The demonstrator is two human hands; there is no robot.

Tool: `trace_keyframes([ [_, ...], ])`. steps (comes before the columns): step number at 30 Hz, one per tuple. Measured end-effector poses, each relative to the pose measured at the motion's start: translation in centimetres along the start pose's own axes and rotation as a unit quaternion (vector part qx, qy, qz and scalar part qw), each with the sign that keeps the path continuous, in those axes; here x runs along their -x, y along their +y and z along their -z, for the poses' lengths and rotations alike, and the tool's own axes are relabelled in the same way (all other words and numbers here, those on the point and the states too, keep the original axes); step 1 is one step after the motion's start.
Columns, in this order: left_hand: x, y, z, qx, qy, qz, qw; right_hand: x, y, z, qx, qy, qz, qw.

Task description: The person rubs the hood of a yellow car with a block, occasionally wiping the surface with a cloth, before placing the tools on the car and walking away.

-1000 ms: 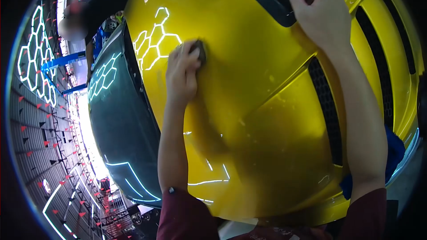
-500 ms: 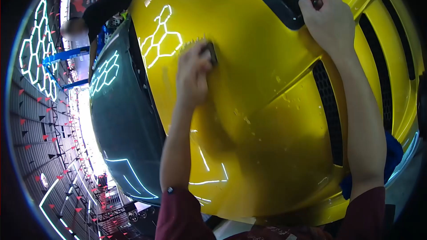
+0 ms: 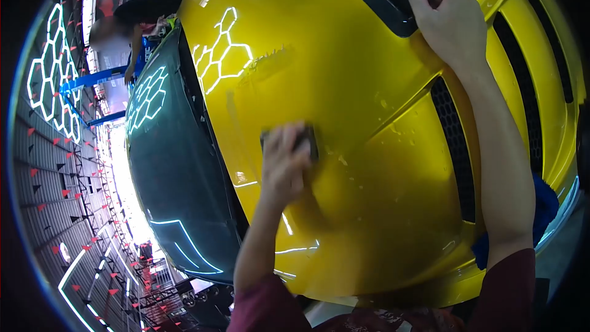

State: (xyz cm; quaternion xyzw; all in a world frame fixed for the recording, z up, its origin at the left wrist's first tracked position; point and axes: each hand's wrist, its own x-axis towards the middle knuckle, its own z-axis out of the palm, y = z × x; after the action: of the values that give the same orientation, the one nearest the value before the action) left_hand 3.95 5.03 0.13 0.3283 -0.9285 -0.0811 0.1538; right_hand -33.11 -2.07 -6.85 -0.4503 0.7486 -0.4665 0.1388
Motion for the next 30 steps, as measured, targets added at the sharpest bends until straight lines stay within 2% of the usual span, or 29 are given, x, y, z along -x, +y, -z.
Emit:
trace_keyframes([
  [1,2.8,1.6,0.6,0.021,-0.002,-0.006,1.000,0.3,0.1,0.0,0.006,0.006,-0.004,1.000],
  [4,2.0,1.1,0.9,0.028,-0.009,-0.024,0.999,0.7,-0.4,0.1,0.022,0.014,-0.005,1.000],
  [7,-5.5,-2.7,-0.2,0.027,0.001,-0.009,1.000,0.0,-0.5,0.3,0.017,0.011,0.005,1.000],
  [10,-6.1,-3.4,-1.0,0.038,0.033,0.005,0.999,-0.1,-0.8,0.1,0.004,0.015,0.006,1.000],
  [11,-4.6,-1.6,0.0,0.032,-0.003,0.023,0.999,-0.1,-1.1,0.3,-0.002,0.005,-0.005,1.000],
  [13,1.0,1.5,0.5,0.022,0.006,0.023,0.999,-0.2,-1.1,0.5,-0.001,0.009,-0.018,1.000],
  [15,4.3,4.1,1.7,-0.003,-0.038,0.079,0.996,0.1,-1.2,0.4,0.001,-0.002,-0.030,1.000],
  [18,-0.2,-1.3,0.4,-0.008,-0.003,0.013,1.000,0.2,-0.9,0.5,0.005,-0.004,-0.025,1.000],
  [20,-5.6,-5.7,-0.1,0.017,0.013,0.002,1.000,0.2,-0.9,0.5,0.007,0.005,-0.011,1.000],
  [23,-8.8,-6.5,-0.2,0.044,0.025,0.027,0.998,0.1,-0.7,0.1,0.004,0.017,-0.003,1.000],
  [27,-0.1,-1.5,0.8,-0.004,0.021,-0.003,1.000,-0.3,-0.9,0.5,-0.004,0.023,-0.009,1.000],
  [30,2.5,0.6,1.4,-0.005,0.007,0.010,1.000,0.2,-1.1,0.5,0.011,0.011,-0.019,1.000],
])
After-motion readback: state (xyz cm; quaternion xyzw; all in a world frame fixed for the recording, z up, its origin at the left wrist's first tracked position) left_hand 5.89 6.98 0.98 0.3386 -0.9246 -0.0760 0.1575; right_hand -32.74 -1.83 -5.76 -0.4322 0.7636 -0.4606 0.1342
